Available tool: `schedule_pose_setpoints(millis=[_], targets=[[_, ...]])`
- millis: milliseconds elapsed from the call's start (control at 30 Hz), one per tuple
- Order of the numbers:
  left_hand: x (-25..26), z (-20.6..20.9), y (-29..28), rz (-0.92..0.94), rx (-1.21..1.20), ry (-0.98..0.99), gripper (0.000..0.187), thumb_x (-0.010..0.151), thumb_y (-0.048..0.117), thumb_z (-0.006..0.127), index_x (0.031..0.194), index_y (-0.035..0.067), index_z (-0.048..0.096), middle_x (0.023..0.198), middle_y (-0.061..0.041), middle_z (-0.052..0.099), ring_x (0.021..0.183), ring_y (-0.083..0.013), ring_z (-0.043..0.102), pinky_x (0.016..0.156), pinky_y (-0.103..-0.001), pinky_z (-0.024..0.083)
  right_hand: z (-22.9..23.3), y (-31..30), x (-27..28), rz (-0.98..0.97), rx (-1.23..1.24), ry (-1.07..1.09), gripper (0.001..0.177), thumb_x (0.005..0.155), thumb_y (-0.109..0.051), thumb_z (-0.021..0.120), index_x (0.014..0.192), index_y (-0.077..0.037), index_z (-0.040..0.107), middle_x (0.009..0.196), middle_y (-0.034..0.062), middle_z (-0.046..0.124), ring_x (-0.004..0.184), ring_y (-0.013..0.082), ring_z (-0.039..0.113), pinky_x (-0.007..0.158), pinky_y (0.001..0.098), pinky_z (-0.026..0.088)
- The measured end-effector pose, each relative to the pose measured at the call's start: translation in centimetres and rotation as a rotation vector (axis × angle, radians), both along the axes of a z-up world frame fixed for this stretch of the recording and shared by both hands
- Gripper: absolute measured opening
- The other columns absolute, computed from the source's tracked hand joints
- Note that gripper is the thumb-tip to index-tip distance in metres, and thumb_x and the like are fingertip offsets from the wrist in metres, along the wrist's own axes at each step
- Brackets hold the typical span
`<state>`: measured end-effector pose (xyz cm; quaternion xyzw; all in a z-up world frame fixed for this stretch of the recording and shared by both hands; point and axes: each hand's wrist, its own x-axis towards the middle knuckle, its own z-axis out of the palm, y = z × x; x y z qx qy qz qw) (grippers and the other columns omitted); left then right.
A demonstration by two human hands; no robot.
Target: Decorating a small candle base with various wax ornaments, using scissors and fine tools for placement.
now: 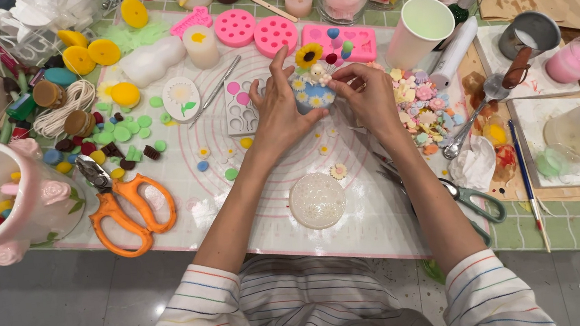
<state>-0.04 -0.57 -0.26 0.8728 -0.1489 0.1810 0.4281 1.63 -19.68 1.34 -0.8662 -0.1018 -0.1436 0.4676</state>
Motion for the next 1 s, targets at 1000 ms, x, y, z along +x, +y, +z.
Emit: schedule_pose_setpoints(millis=[1000], targets=[[-0.3,0.3,-0.2,-0.056,0.021,-0.003,0.128,0.061,0.027,0.095,0.156,0.013,0.011,0.117,-0.017,0.068,0.122,-0.0325,0.062,0.115,-0.063,0.013,0.1,-0.3,-2.0,-0.057,-0.087,0.036,0.021,0.095,-0.022,0.077,0.106,-0.004,0.079,0.073,0.0101,0.072,0.058,0.0123,0.058,0.058,0.0315,0.048]])
